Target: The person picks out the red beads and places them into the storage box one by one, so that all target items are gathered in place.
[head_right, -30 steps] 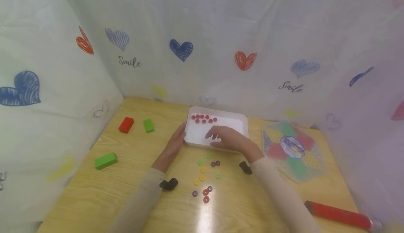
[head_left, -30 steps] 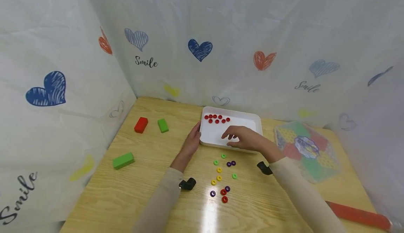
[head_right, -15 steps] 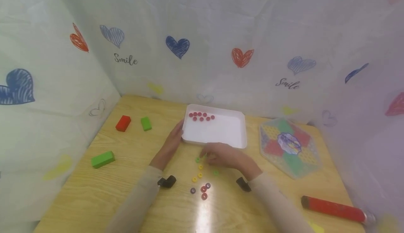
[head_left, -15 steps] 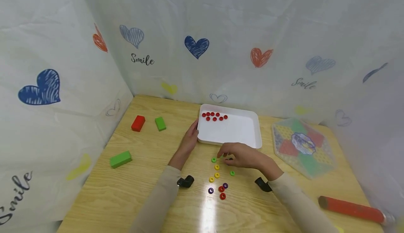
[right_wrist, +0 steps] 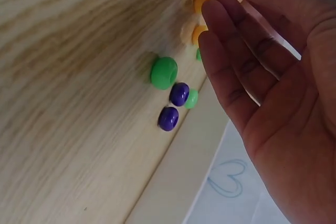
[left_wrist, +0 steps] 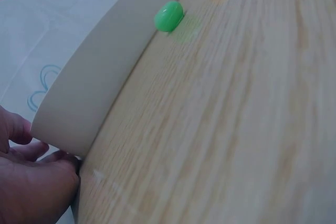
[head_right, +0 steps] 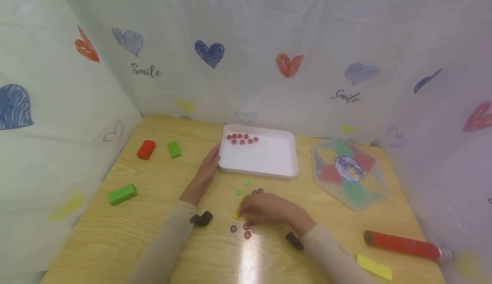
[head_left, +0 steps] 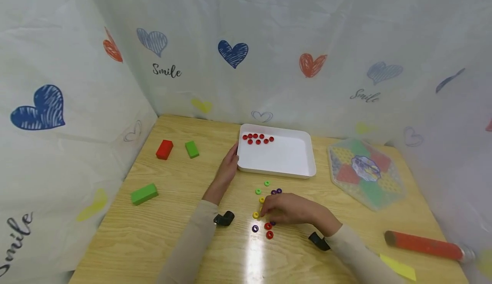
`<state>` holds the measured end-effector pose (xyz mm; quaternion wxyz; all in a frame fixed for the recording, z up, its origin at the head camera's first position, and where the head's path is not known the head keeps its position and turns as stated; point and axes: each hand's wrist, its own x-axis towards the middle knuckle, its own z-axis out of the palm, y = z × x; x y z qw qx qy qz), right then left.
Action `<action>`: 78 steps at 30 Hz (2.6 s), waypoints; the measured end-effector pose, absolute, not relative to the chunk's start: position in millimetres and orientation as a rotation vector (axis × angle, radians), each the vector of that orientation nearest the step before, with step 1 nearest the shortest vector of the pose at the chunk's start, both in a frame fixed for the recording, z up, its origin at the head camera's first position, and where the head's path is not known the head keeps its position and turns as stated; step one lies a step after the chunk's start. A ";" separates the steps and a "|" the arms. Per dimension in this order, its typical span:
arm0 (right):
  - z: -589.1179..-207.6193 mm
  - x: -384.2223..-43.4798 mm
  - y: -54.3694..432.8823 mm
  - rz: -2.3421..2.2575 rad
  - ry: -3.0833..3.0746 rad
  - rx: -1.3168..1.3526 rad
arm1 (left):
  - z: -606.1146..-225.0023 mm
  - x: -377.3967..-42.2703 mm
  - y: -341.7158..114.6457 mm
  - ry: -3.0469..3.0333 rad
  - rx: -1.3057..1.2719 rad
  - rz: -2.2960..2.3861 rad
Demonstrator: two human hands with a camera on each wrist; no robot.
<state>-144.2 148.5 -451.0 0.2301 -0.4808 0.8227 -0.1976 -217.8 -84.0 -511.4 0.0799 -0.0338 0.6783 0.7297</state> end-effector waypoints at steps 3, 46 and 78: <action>-451.3 -139.7 149.2 -0.505 2.259 -1.314 | -509.4 -216.9 -84.1 2.021 -0.096 2.181; -458.1 -123.6 146.8 -0.691 2.251 -1.351 | -506.7 -214.1 -84.1 2.021 -0.103 2.171; -426.8 -264.6 200.7 -0.878 2.696 -0.960 | -510.2 -213.0 -84.7 2.012 -0.109 2.169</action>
